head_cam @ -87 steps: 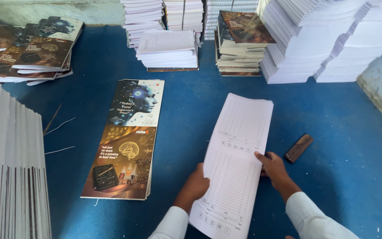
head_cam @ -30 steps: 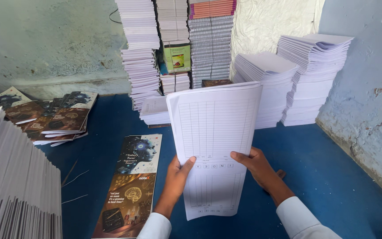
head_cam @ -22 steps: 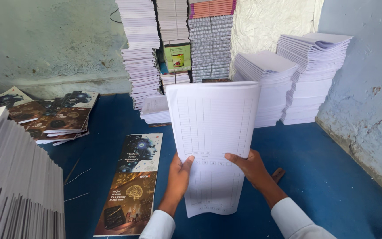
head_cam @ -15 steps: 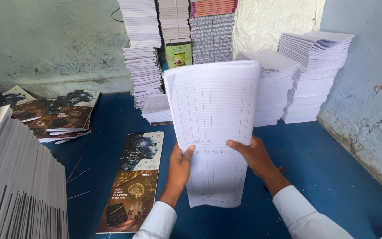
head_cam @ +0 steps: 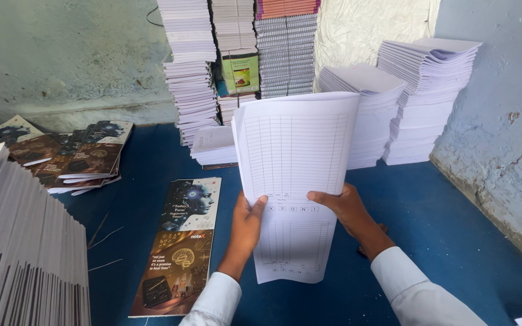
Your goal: The person assembles notebooks by inserting loose sheets of paper into a printed cover. They open the cover, place the paper inside, and then press the spine to flatten it. The person repeats this process for multiple units, stacking the finished notebooks.
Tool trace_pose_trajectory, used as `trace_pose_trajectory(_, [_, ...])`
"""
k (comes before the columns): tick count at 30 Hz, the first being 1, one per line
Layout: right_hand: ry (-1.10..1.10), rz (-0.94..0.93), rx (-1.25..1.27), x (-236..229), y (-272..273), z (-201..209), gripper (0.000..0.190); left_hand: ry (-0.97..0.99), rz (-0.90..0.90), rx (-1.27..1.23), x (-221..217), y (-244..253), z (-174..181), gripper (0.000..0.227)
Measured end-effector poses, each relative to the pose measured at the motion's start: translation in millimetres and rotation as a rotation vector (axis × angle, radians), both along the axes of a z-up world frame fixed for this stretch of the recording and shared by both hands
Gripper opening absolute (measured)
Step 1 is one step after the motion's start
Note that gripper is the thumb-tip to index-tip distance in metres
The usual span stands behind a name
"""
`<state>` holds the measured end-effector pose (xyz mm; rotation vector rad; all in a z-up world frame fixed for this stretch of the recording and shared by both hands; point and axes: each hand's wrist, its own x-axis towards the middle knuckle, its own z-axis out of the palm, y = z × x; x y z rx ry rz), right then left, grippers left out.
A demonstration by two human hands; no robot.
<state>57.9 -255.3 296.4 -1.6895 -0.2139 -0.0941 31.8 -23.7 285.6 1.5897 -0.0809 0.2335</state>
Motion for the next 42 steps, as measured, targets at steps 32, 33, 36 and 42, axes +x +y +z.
trace_pose_trajectory(32, [0.187, -0.153, 0.139, -61, -38, -51, 0.069, -0.296, -0.146, 0.298, 56, -54, 85, 0.04])
trace_pose_trajectory(33, [0.189, -0.175, 0.216, -65, -38, -49, 0.068, -0.378, -0.137, 0.29, 59, -52, 82, 0.04])
trace_pose_trajectory(36, [0.25, -0.289, 0.278, -75, -47, -37, 0.061, -0.271, -0.097, 0.295, 61, -42, 50, 0.038])
trace_pose_trajectory(42, [0.233, -0.459, 0.463, -78, -77, -32, 0.046, -0.085, -0.091, 0.253, 52, 24, -65, 0.038])
